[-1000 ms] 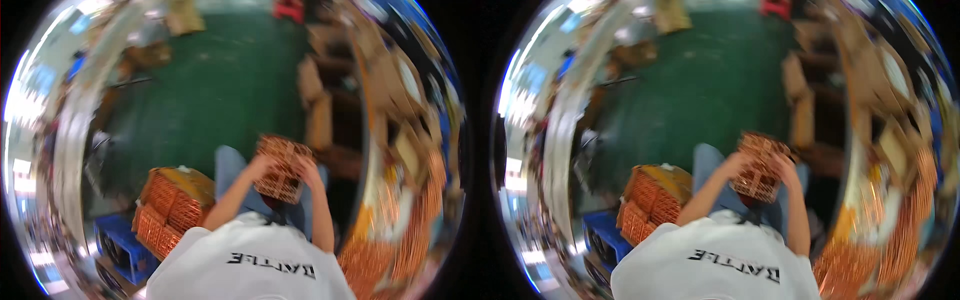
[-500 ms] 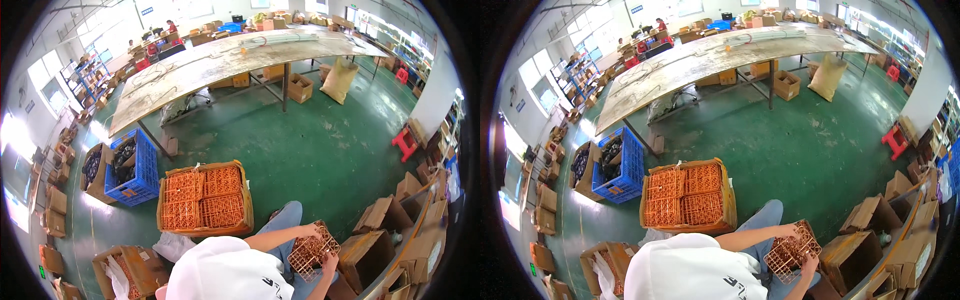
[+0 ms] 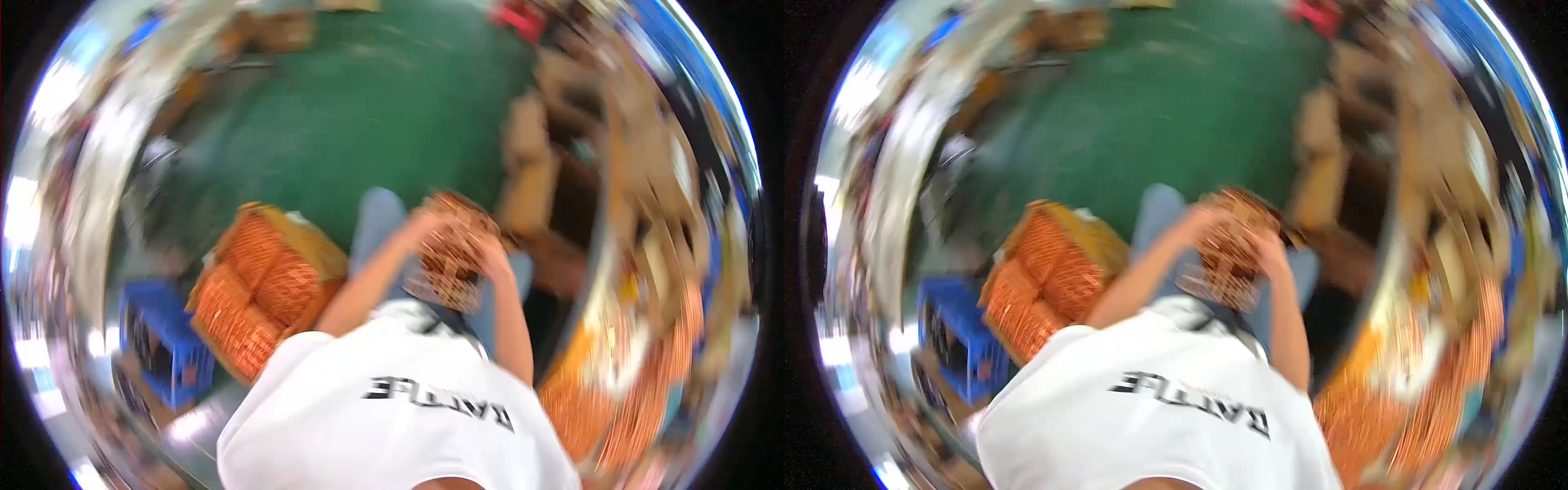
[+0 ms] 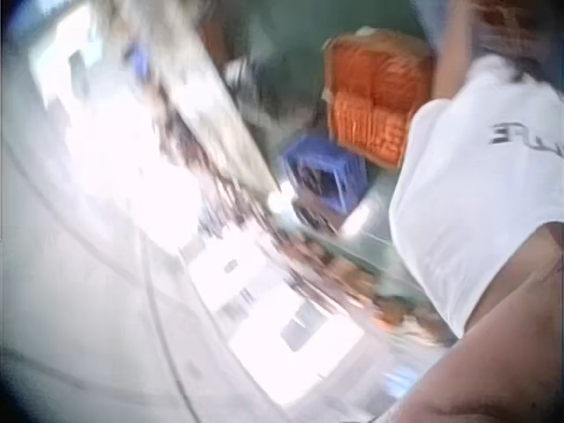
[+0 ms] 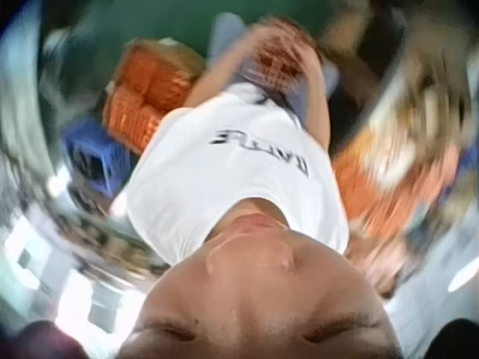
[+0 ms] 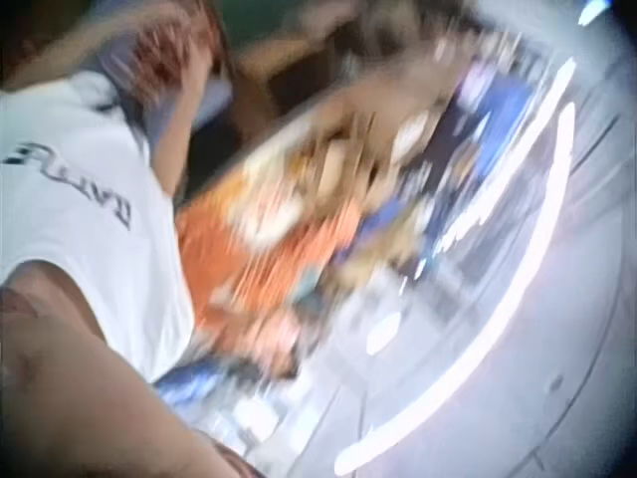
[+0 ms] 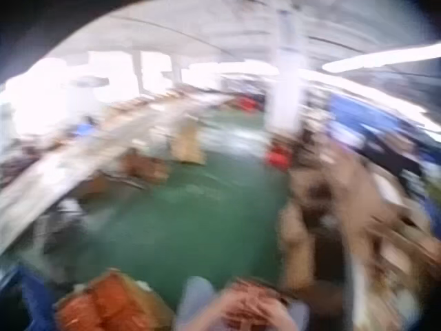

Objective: The person handles orange plastic grids, removes small parts from a box and place them onto the grids, and then gathers the processed grids together.

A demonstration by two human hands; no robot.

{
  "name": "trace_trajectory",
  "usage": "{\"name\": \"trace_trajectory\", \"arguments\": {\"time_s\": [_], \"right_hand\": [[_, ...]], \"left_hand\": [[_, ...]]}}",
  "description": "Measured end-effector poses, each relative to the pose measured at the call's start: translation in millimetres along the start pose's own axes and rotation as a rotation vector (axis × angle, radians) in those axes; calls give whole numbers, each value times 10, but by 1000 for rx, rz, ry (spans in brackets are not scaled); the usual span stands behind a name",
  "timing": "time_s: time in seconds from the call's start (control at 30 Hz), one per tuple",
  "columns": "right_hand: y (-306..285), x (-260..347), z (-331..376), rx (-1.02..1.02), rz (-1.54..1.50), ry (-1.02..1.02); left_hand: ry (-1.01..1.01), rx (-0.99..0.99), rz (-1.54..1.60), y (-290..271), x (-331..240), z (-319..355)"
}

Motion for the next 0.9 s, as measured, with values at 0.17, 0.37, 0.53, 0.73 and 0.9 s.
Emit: {"name": "trace_trajectory", "arguments": {"time_s": [0.17,0.37,0.53,0.73,0.9], "right_hand": [[262,217,42,-248,-6,81],[31,103,158,-215,-106,-12],[-117,32,106,-145,-210,-42],[19,49,125,-169,-217,-15],[-52,123,94,-286,-30,-136]], "left_hand": [[-263,94,-375,-141,-312,-19],[-167,-29,-393,163,-201,-68],[-192,-33,-344,161,-52,-80],[-139,-135,-236,49,14,-119],[-213,-59,-121,220,-132,-118]]}}
Point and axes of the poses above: each hand's wrist, its own z-axis away from the middle knuckle, its own y-axis out of the palm, x = y × z, the point moved 2 cm from there along -z, towards the middle knuckle, and after that the axes turned 14 degrees about y, right-handed, at the moved point
